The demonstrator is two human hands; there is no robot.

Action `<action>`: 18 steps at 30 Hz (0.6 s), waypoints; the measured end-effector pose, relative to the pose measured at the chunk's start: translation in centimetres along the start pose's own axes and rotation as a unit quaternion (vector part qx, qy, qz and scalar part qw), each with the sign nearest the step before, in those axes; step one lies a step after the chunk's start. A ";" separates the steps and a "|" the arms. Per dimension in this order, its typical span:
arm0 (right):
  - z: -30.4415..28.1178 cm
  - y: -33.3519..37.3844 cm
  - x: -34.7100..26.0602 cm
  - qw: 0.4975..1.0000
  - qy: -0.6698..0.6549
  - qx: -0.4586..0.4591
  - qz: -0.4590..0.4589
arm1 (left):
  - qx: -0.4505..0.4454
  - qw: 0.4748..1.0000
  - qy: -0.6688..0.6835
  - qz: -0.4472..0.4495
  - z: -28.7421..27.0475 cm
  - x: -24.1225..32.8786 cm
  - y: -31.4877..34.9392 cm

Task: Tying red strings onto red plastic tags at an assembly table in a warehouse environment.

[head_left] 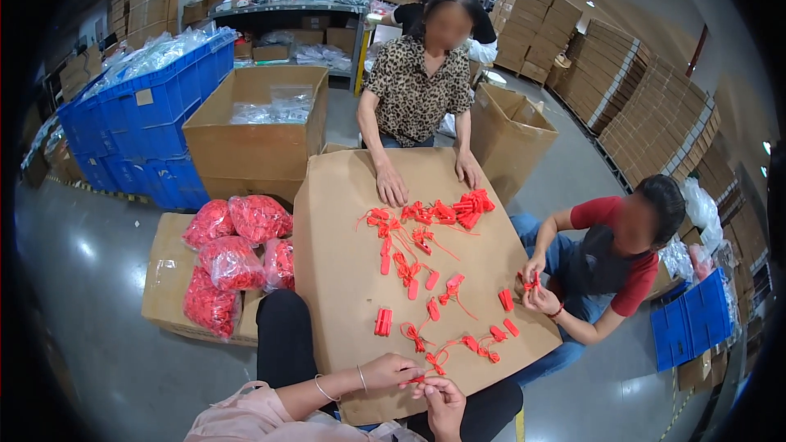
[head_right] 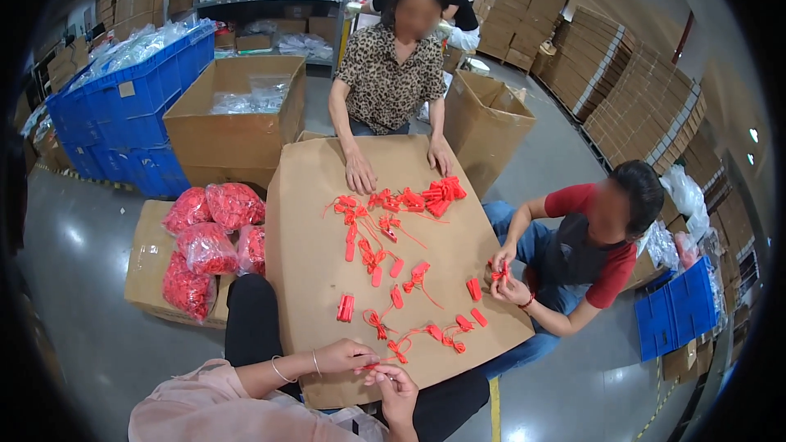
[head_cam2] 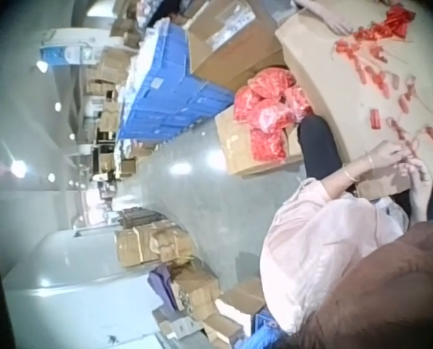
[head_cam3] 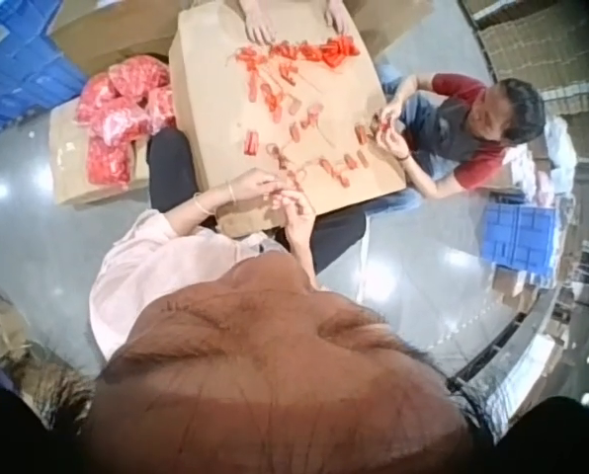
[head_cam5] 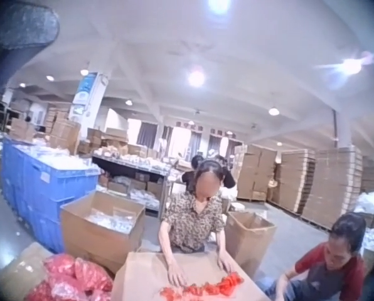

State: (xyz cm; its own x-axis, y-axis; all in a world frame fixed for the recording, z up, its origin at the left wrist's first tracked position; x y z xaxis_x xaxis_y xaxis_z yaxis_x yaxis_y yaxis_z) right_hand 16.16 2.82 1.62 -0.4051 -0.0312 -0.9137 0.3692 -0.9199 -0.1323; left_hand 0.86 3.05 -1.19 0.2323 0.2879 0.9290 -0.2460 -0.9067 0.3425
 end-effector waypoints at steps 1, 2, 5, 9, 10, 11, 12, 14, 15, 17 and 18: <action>0.1 0.1 -0.1 1.000 0.004 0.003 0.011 | 0.009 1.000 -0.003 0.008 0.1 -0.2 0.1; 0.2 0.0 0.0 1.000 0.003 0.001 0.013 | 0.011 1.000 -0.002 0.006 0.2 -0.6 0.0; 0.7 0.3 -0.2 1.000 0.008 -0.021 0.009 | 0.092 0.991 -0.022 0.092 0.1 -1.0 -0.1; 0.6 0.3 0.0 0.999 0.016 -0.031 0.002 | 0.085 0.986 -0.118 0.085 0.2 -1.0 -0.4; 0.7 0.2 0.2 0.999 0.020 -0.039 0.004 | 0.065 0.979 -0.188 0.044 0.1 -1.3 -0.5; 0.8 0.0 0.4 0.999 0.021 -0.038 0.006 | 0.064 0.979 -0.187 0.044 -0.1 -1.2 -0.6; 0.9 0.0 0.4 0.999 0.029 -0.041 0.005 | 0.059 0.979 -0.192 0.030 -0.1 -1.2 -0.3; 0.9 0.0 0.6 0.998 0.038 -0.043 0.008 | 0.054 0.980 -0.194 0.013 -0.1 -1.3 -0.1; 0.5 -0.3 0.9 1.000 -0.010 -0.007 0.020 | 0.054 0.984 -0.168 0.031 -0.4 -1.2 -0.2; -0.2 -0.8 1.2 0.997 -0.059 0.028 0.033 | 0.056 0.987 -0.141 0.048 -0.5 -1.1 0.0; -0.6 -1.0 1.4 0.992 -0.101 0.069 0.039 | 0.065 0.987 -0.136 0.054 -0.6 -1.0 0.3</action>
State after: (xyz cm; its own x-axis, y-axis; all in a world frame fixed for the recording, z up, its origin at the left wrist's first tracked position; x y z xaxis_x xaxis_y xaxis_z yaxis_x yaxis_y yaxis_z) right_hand 15.78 3.91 0.26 -0.5446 -0.1696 -0.8214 0.2938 -0.9559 0.0026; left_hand -0.04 2.71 -1.95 0.4605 0.1101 0.8808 -0.1640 -0.9646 0.2063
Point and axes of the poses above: each hand's wrist, its own y-axis away from the middle knuckle, its own z-axis out of the palm, x = y × z, the point moved 3 cm from there along -y, towards the middle knuckle, and after that the axes turned 13 degrees about -z, right-handed, at the moved point
